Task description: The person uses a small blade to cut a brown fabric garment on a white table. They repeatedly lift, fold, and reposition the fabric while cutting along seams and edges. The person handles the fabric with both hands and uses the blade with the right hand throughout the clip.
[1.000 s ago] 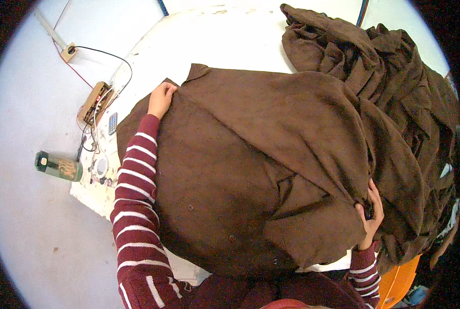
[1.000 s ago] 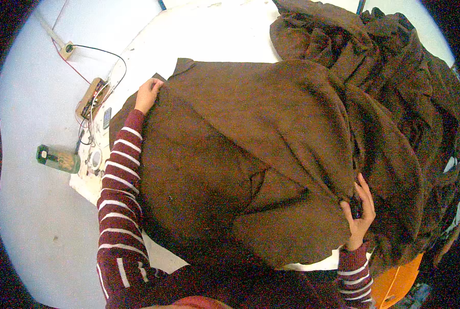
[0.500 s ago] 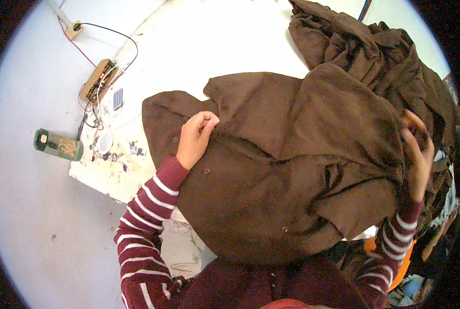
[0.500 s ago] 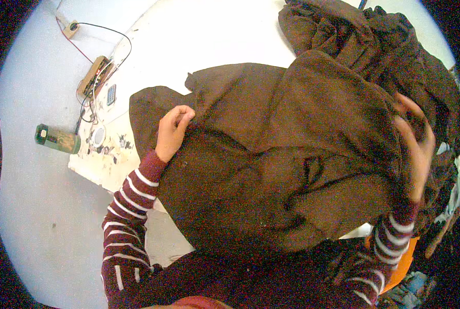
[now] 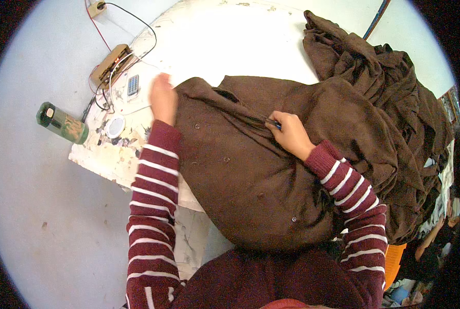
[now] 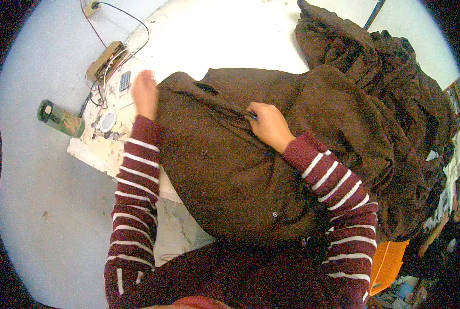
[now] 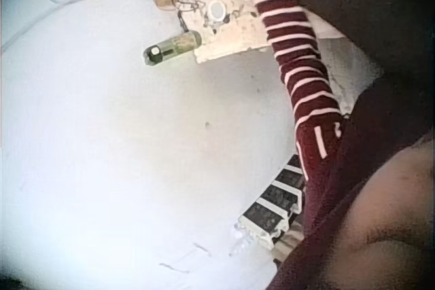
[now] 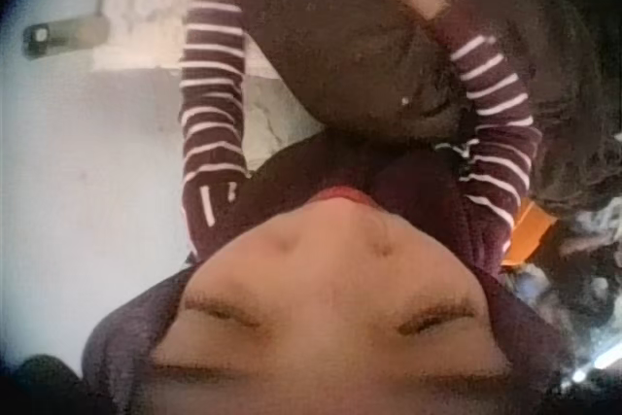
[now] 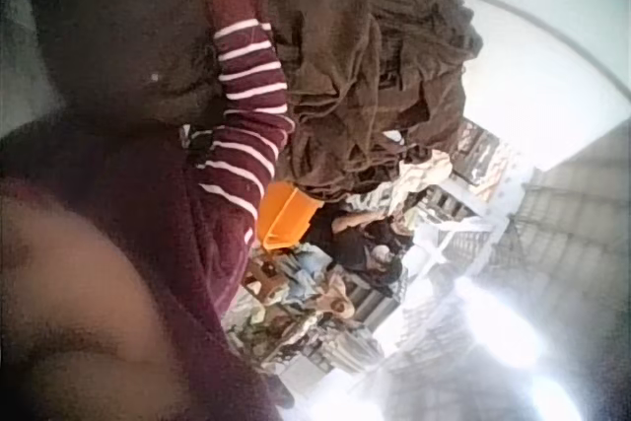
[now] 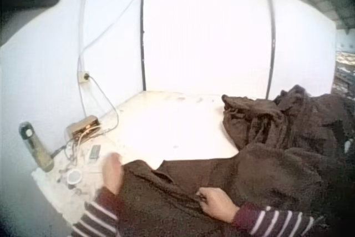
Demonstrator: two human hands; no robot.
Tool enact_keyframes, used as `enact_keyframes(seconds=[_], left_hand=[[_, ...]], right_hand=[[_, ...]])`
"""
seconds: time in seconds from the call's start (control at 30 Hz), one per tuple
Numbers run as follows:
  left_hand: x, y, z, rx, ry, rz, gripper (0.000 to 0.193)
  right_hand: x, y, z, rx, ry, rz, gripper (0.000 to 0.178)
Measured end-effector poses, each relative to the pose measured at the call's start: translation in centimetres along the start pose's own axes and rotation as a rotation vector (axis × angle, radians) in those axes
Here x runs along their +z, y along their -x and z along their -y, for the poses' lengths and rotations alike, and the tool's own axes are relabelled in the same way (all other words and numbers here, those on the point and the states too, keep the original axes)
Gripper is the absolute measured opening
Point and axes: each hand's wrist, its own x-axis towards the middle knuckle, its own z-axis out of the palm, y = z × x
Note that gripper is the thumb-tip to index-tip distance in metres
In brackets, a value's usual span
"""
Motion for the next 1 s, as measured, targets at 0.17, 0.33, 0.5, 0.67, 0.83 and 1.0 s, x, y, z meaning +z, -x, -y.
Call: enact_keyframes(seconds=[0.17, 0.33, 0.5, 0.67, 0.83, 1.0], left_hand=[[-1.0, 0.8, 1.1, 0.062, 0.181, -0.063, 0.024], [2.0, 5.4, -5.1, 0.517, 0.205, 0.235, 0.030], [0.9, 9.1, -7.2, 0.534, 0.034, 0.308, 0.024], [-2.2, 14.6, -8.6, 0.419, 0.092, 0.465, 0.017], [-3.3, 18.0, -10.0, 0.377, 0.028, 0.456, 0.024], [-3.6, 18.9, -10.2, 0.408, -0.074, 0.446, 0.027]], right_hand=[[-0.2, 0.8, -1.0, 0.094, -0.109, 0.042, 0.016], [-0.2, 0.6, -0.7, 0.101, -0.129, 0.025, 0.017], [-4.0, 2.4, 0.4, -0.082, -0.057, -0.127, 0.016], [-7.0, 6.3, -0.2, 0.026, 0.005, 0.162, 0.019], [-8.5, 6.5, -0.6, 0.120, -0.201, 0.228, 0.028], [-5.9, 3.5, 3.2, 0.029, -0.171, 0.105, 0.031]])
